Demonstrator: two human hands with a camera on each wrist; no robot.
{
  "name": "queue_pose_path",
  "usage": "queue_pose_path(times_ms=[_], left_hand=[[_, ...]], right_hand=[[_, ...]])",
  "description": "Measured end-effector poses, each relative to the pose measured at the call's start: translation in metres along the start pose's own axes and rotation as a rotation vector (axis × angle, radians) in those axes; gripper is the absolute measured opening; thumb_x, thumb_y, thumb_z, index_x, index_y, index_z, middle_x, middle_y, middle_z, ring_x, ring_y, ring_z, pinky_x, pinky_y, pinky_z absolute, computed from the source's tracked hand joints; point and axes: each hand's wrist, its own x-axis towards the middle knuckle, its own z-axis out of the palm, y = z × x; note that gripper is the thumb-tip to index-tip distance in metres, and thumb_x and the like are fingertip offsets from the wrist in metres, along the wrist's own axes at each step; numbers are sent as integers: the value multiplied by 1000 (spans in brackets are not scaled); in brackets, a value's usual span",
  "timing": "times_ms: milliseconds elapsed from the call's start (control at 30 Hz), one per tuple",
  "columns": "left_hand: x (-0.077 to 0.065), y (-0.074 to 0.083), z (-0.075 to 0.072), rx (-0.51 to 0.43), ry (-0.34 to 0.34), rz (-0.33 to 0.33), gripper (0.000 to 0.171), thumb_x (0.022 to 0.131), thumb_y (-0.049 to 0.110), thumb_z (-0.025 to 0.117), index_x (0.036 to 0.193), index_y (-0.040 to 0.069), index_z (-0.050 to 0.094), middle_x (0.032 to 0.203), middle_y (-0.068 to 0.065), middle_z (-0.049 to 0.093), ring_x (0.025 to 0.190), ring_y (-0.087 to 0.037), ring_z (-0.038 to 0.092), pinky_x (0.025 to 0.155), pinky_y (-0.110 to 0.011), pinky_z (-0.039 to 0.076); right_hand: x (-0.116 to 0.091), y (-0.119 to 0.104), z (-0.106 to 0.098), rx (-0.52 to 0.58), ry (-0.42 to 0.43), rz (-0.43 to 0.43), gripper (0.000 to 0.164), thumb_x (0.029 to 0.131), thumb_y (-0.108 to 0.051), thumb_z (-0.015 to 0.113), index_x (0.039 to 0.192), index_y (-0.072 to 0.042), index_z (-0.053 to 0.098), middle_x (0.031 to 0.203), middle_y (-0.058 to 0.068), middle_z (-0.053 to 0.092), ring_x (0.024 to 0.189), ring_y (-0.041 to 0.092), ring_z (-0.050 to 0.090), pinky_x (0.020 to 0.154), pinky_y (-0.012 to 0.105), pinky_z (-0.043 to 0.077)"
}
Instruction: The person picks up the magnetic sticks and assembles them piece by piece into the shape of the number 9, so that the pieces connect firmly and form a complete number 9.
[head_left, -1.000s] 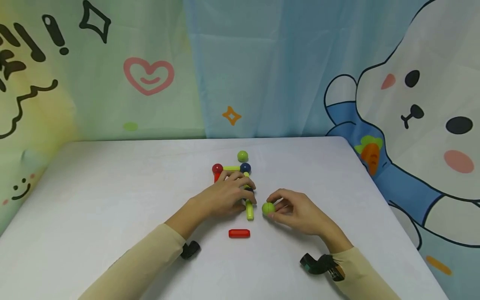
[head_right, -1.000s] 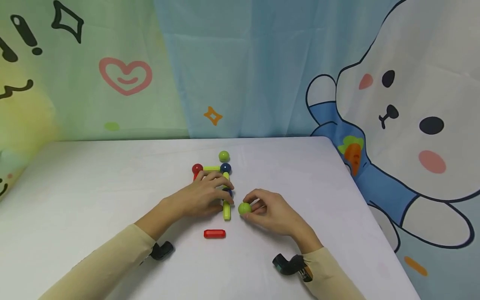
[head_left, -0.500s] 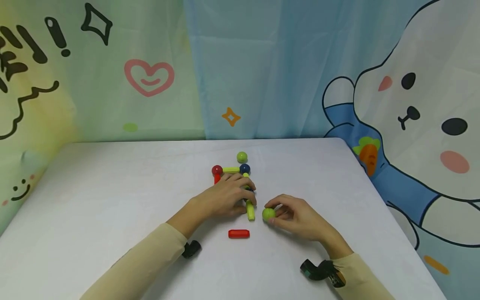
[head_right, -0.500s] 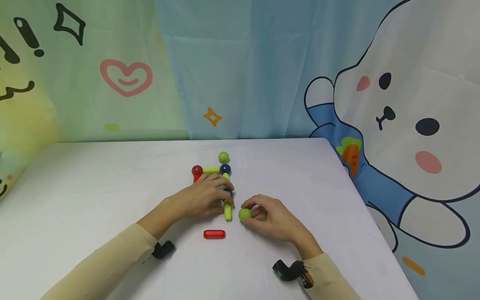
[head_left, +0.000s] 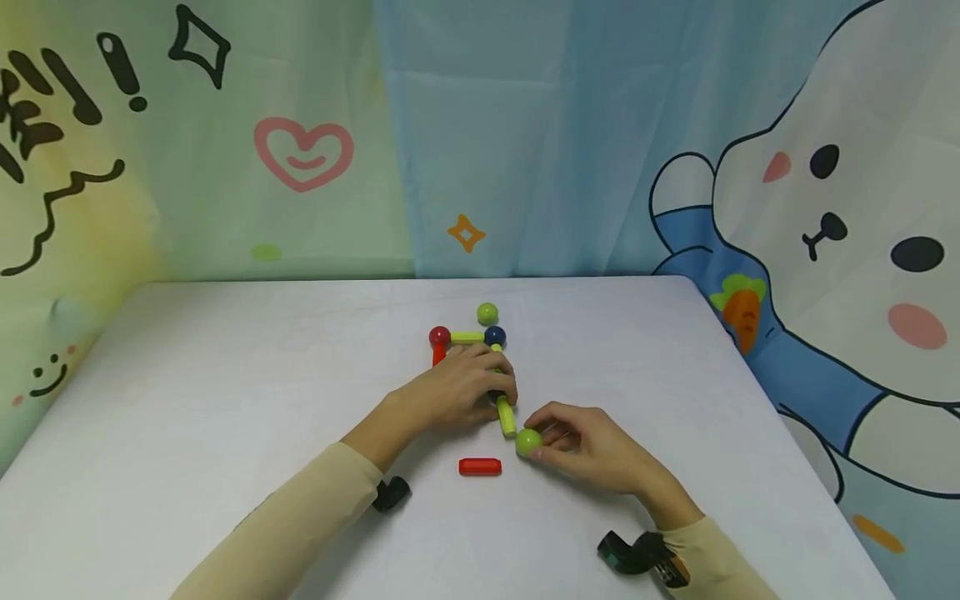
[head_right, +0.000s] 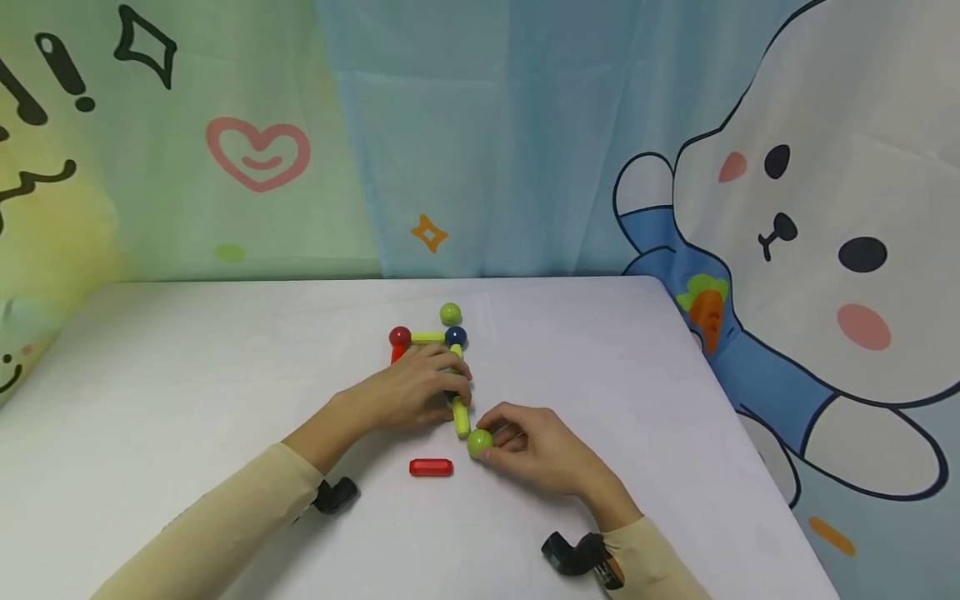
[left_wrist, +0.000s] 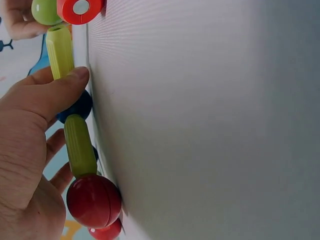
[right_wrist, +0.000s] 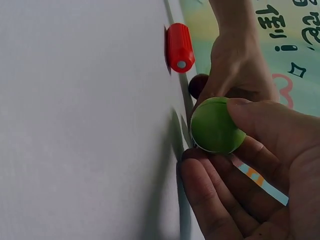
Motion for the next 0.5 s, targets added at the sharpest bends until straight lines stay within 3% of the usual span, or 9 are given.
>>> queue_pose_path(times_ms=[367,500], left_hand=[[0,-1,0,-7,6,-4,18,92,24,78,109,31,73,126,6,65,124,-18,51,99,-42,44],[2,-1,1,-25,18,7,17,94,23,77,110,28,74,124,5,65,123,-19,52,106,-40,42]], right_hand=[[1,-5,10,79,-18,2,28,94,-24,77,118,-16,67,109,-2,72,96,13,71,86,26,58],[1,-6,14,96,-3,-14,29,93,-22,78,118,-12,67,109,2,72,96,14,72,85,25,58]])
